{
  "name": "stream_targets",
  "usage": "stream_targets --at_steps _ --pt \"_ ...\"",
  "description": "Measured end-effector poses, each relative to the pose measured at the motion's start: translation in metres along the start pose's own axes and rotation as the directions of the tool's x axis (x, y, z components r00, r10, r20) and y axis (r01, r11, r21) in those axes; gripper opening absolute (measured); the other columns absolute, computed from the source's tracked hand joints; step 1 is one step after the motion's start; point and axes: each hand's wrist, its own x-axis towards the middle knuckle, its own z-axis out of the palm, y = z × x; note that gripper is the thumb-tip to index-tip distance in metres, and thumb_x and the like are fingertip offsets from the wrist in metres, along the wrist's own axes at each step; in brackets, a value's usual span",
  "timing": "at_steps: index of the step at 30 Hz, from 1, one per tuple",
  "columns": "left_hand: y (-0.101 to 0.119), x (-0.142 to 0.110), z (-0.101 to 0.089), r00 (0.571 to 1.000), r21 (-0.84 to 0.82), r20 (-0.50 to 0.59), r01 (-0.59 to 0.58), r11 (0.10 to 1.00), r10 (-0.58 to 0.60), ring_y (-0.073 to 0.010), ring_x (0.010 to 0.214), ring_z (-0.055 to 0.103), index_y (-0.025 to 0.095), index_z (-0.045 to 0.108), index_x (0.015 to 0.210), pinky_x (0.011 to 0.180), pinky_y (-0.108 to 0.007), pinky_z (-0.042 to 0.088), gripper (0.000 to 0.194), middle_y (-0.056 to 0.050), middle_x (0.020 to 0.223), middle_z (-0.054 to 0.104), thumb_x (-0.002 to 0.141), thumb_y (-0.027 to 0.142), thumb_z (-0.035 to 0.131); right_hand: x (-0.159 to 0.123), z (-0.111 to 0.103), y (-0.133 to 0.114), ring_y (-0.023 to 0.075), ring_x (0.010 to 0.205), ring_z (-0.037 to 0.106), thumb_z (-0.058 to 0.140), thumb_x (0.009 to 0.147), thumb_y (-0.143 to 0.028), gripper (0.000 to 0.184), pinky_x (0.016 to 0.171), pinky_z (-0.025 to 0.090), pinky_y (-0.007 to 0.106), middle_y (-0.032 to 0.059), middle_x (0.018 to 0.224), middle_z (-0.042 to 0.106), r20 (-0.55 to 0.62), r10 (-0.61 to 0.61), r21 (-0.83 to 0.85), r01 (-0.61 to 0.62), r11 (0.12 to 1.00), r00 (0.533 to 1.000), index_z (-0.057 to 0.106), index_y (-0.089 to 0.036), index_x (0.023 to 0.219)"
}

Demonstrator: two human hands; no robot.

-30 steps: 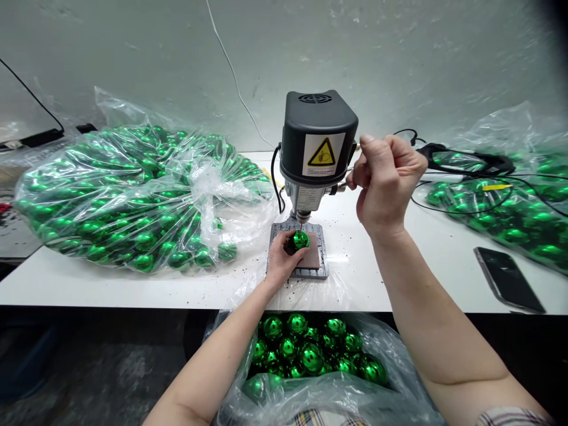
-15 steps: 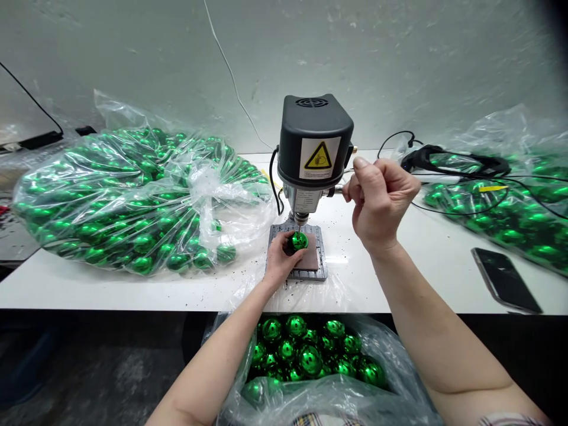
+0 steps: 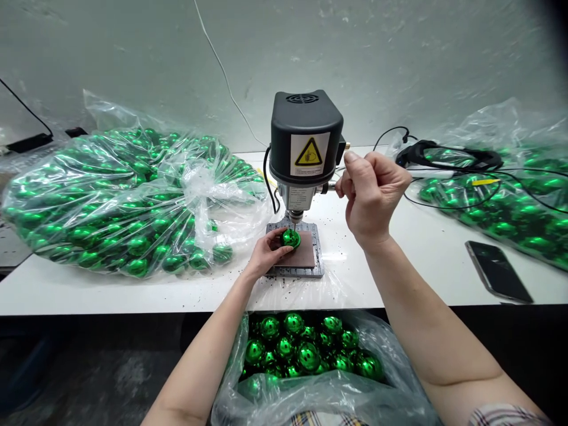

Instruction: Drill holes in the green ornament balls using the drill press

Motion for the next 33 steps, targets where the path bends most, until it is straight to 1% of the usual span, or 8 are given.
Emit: stream_targets --at_steps 3,5,11,16,20,26,30,33 --pt "-0.003 0.001 0.004 0.997 0.092 -0.06 -0.039 0.995 0.045 -0.0184 0.082 0.067 0.016 0.068 0.125 0.077 -0.033 0.056 0.066 -0.008 0.098 0.074 0.065 0.034 0.089 0.0 0.0 0.001 0.005 0.039 0.035 0.064 0.086 -0.02 0.048 0.041 0.028 0.025 -0.0076 0.045 0.032 -0.001 0.002 0.006 -0.002 1.0 1.0 0.032 -0.021 0.051" --pt "-0.003 0.003 0.006 0.995 0.134 -0.086 -0.04 0.99 0.052 -0.0181 0.081 0.066 0.016 0.068 0.123 0.077 -0.033 0.056 0.066 -0.008 0.096 0.074 0.064 0.033 0.09 0.001 0.0 0.002 0.0048 0.039 0.035 0.065 0.087 -0.021 0.048 0.041 0.028 0.024 -0.0078 0.045 0.032 -0.001 0.001 0.007 -0.001 1.0 1.0 0.032 -0.021 0.051" --pt "0.002 0.002 0.016 0.997 0.163 -0.076 -0.021 0.986 0.034 -0.0179 0.082 0.065 0.014 0.063 0.125 0.074 -0.03 0.054 0.065 -0.007 0.095 0.071 0.068 0.032 0.087 0.006 0.002 0.003 0.0037 0.038 0.033 0.064 0.087 -0.019 0.047 0.04 0.027 0.023 -0.0082 0.045 0.035 0.013 -0.032 0.019 0.032 0.999 0.999 0.033 -0.02 0.051" --pt "0.006 0.001 0.025 0.992 0.221 -0.107 -0.045 0.974 0.07 -0.0182 0.082 0.065 0.014 0.062 0.122 0.075 -0.031 0.054 0.059 -0.005 0.092 0.07 0.069 0.029 0.086 0.008 0.002 0.003 0.0032 0.039 0.031 0.064 0.088 -0.022 0.047 0.04 0.028 0.022 -0.0082 0.046 0.035 0.021 -0.025 0.018 0.024 1.0 0.999 0.034 -0.02 0.053" --pt "0.004 0.0 0.026 0.99 0.212 -0.112 -0.064 0.975 0.089 -0.0182 0.083 0.065 0.015 0.062 0.121 0.074 -0.03 0.054 0.057 -0.005 0.091 0.069 0.07 0.03 0.085 0.002 -0.001 0.005 0.0035 0.039 0.034 0.065 0.088 -0.025 0.048 0.04 0.029 0.022 -0.008 0.045 0.035 0.026 -0.035 -0.001 0.035 0.999 0.999 0.033 -0.02 0.053" --pt "0.004 -0.001 0.025 0.992 0.193 -0.111 -0.045 0.98 0.068 -0.0183 0.084 0.064 0.015 0.062 0.121 0.076 -0.031 0.053 0.058 -0.006 0.094 0.07 0.07 0.031 0.085 -0.006 -0.006 0.009 0.0045 0.04 0.037 0.067 0.087 -0.028 0.051 0.041 0.03 0.024 -0.0077 0.046 0.028 0.041 -0.082 0.023 0.081 0.996 0.996 0.031 -0.02 0.051" --pt "0.003 0.0 0.025 0.993 0.158 -0.096 -0.049 0.986 0.064 -0.0191 0.087 0.066 0.015 0.061 0.12 0.079 -0.032 0.054 0.058 -0.007 0.098 0.07 0.069 0.031 0.085 0.002 -0.005 0.01 0.0037 0.039 0.034 0.066 0.087 -0.026 0.05 0.04 0.027 0.024 -0.0076 0.045 0.031 0.044 -0.087 -0.017 0.088 0.996 0.995 0.032 -0.02 0.051" --pt "0.002 0.001 0.024 0.993 0.163 -0.095 -0.051 0.985 0.067 -0.019 0.086 0.066 0.015 0.062 0.119 0.078 -0.032 0.055 0.057 -0.006 0.096 0.071 0.069 0.03 0.085 0.008 -0.003 0.011 0.0032 0.039 0.033 0.065 0.088 -0.025 0.049 0.039 0.026 0.023 -0.0076 0.045 0.033 0.052 -0.09 -0.028 0.092 0.995 0.995 0.032 -0.02 0.052"
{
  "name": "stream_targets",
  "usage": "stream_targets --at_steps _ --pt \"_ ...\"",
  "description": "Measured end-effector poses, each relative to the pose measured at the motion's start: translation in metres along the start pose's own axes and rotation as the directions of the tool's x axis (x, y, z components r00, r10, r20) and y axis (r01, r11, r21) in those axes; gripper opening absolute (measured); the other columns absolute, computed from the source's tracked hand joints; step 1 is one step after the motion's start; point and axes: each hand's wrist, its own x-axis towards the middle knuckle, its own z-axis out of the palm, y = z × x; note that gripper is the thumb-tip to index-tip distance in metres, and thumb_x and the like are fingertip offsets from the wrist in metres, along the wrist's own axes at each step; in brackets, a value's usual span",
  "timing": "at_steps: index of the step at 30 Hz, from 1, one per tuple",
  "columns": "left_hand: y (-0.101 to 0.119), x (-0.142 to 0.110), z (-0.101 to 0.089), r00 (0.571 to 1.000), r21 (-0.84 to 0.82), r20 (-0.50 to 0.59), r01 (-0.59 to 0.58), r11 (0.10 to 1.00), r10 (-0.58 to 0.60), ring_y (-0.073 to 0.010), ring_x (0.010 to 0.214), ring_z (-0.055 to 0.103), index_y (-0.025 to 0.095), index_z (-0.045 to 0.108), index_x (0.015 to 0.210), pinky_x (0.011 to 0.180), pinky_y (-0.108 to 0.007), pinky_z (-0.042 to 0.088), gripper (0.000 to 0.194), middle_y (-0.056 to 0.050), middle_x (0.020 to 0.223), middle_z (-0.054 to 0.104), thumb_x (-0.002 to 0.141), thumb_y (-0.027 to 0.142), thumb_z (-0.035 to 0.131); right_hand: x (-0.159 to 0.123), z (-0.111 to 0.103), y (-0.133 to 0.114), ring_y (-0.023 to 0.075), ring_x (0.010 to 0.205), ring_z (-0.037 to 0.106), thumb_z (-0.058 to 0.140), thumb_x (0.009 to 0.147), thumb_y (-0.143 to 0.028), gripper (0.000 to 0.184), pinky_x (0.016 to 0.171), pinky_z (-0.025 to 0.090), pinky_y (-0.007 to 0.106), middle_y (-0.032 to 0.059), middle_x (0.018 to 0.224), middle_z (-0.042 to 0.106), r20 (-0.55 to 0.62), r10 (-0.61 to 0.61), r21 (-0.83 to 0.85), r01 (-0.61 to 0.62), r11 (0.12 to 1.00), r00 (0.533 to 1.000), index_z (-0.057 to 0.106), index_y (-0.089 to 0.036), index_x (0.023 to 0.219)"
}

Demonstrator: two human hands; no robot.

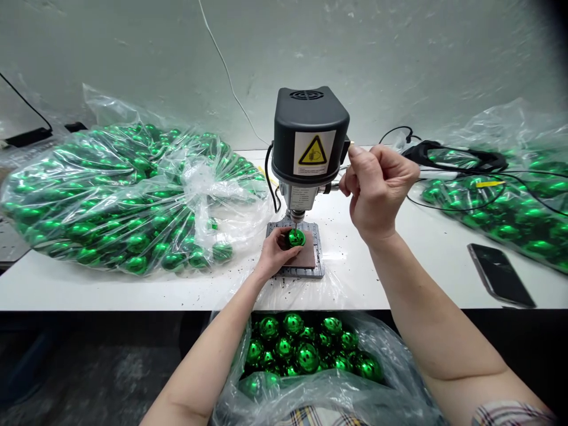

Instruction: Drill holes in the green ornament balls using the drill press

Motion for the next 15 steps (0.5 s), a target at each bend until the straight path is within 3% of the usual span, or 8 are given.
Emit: stream_targets --at_steps 8,15 --pt "0.0 -0.001 -0.002 1.0 0.008 0.02 -0.025 1.0 0.025 -0.0204 0.09 0.067 0.015 0.061 0.12 0.079 -0.033 0.056 0.057 -0.008 0.1 0.071 0.071 0.031 0.085 -0.025 -0.009 0.004 0.0051 0.041 0.037 0.063 0.089 -0.025 0.052 0.043 0.032 0.025 -0.0065 0.046 0.026 0.038 -0.125 0.008 0.125 0.992 0.991 0.028 -0.019 0.05" --pt "0.002 -0.002 0.0 1.0 0.009 0.004 -0.012 1.0 0.012 -0.018 0.084 0.066 0.016 0.061 0.12 0.075 -0.03 0.055 0.057 -0.006 0.094 0.07 0.071 0.03 0.085 -0.041 -0.015 0.017 0.0043 0.042 0.032 0.059 0.087 -0.015 0.049 0.046 0.033 0.026 -0.0067 0.047 0.025 0.072 -0.273 0.045 0.27 0.962 0.959 0.026 -0.018 0.051"
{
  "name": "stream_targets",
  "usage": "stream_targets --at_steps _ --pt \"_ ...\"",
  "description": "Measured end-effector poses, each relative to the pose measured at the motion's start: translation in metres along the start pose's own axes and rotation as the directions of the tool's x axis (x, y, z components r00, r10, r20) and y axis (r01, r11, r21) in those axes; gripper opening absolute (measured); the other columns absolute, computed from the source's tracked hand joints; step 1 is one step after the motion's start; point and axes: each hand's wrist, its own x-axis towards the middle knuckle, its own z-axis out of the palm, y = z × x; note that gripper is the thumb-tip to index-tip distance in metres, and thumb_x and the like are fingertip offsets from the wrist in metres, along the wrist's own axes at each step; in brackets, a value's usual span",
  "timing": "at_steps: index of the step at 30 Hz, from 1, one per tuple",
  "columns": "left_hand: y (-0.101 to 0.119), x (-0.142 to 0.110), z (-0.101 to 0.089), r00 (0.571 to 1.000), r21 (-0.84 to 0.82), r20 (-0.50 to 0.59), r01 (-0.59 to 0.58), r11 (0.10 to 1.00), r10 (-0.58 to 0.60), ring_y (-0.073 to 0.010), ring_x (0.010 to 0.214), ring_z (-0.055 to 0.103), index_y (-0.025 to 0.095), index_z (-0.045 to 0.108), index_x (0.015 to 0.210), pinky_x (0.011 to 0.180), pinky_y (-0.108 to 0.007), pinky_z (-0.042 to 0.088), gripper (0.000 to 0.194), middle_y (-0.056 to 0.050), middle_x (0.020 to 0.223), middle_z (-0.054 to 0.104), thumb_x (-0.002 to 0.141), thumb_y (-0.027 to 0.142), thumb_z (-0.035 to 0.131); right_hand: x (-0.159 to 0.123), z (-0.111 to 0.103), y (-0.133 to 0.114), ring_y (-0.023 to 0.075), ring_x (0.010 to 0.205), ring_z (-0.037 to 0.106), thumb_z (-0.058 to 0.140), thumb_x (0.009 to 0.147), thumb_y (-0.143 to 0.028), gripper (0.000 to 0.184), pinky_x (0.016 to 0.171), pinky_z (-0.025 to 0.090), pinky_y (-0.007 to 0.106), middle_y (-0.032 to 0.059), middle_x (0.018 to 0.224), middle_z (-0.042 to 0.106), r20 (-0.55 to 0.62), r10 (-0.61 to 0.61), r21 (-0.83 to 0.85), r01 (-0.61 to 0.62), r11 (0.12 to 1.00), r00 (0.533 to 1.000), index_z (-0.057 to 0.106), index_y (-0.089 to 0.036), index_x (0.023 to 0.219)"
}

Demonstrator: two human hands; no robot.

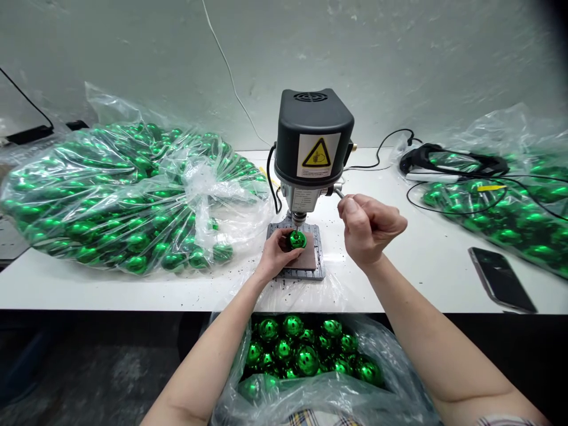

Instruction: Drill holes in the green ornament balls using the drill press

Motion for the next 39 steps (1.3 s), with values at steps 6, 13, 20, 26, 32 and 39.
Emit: stream_targets --at_steps 6,13,20,26,32,39 --pt "0.006 -0.001 0.001 1.0 0.019 -0.019 0.006 1.0 -0.005 -0.0175 0.082 0.064 0.015 0.062 0.118 0.072 -0.029 0.053 0.055 -0.005 0.092 0.069 0.07 0.026 0.085 -0.01 -0.004 0.002 0.0046 0.043 0.032 0.057 0.082 -0.005 0.045 0.046 0.035 0.026 -0.006 0.049 0.029 0.088 -0.109 0.033 0.106 0.994 0.99 0.027 -0.018 0.051" --pt "0.004 0.001 0.001 0.999 -0.017 -0.049 0.016 1.0 -0.017 -0.0177 0.086 0.065 0.017 0.056 0.115 0.075 -0.03 0.053 0.058 -0.004 0.098 0.067 0.066 0.026 0.086 0.03 0.015 -0.009 0.0059 0.038 0.035 0.061 0.085 -0.019 0.047 0.04 0.031 0.024 -0.0071 0.042 0.03 -0.154 0.211 -0.003 -0.214 0.977 0.965 0.031 -0.02 0.049" --pt "0.02 -0.02 -0.008 0.986 0.064 -0.168 0.031 0.997 -0.02 -0.0172 0.085 0.063 0.019 0.056 0.106 0.076 -0.03 0.052 0.05 -0.003 0.094 0.065 0.066 0.026 0.085 0.075 0.028 -0.005 0.0038 0.038 0.029 0.062 0.087 -0.028 0.043 0.035 0.028 0.021 -0.0073 0.048 0.032 -0.147 0.424 -0.03 -0.432 0.901 0.894 0.033 -0.022 0.056" --pt "0.035 -0.046 -0.045 0.944 -0.506 0.021 0.293 0.811 -0.328 -0.0218 0.099 0.069 0.015 0.063 0.107 0.089 -0.038 0.057 0.045 -0.012 0.108 0.071 0.075 0.041 0.079 0.075 0.024 0.008 0.0045 0.037 0.027 0.059 0.087 -0.022 0.038 0.033 0.023 0.024 -0.0072 0.047 0.032 -0.141 0.454 -0.019 -0.461 0.887 0.88 0.034 -0.024 0.059" --pt "0.051 -0.069 -0.06 0.906 -0.604 0.193 0.412 0.682 -0.377 -0.0276 0.115 0.067 0.016 0.063 0.1 0.1 -0.045 0.057 0.039 -0.016 0.119 0.069 0.088 0.053 0.06 0.074 0.024 0.012 0.0048 0.037 0.025 0.058 0.087 -0.019 0.039 0.033 0.022 0.025 -0.0073 0.046 0.032 -0.17 0.445 -0.009 -0.453 0.892 0.879 0.033 -0.025 0.058" --pt "0.065 -0.131 -0.048 0.825 0.148 0.452 0.305 0.941 -0.339 -0.0275 0.106 0.066 0.024 0.065 0.124 0.096 -0.046 0.053 0.05 -0.012 0.122 0.066 0.077 0.039 0.074 0.08 0.031 0.0 0.0037 0.035 0.029 0.062 0.083 -0.019 0.037 0.031 0.024 0.021 -0.0095 0.043 0.035 -0.219 0.54 0.116 -0.528 0.841 0.813 0.04 -0.022 0.054"
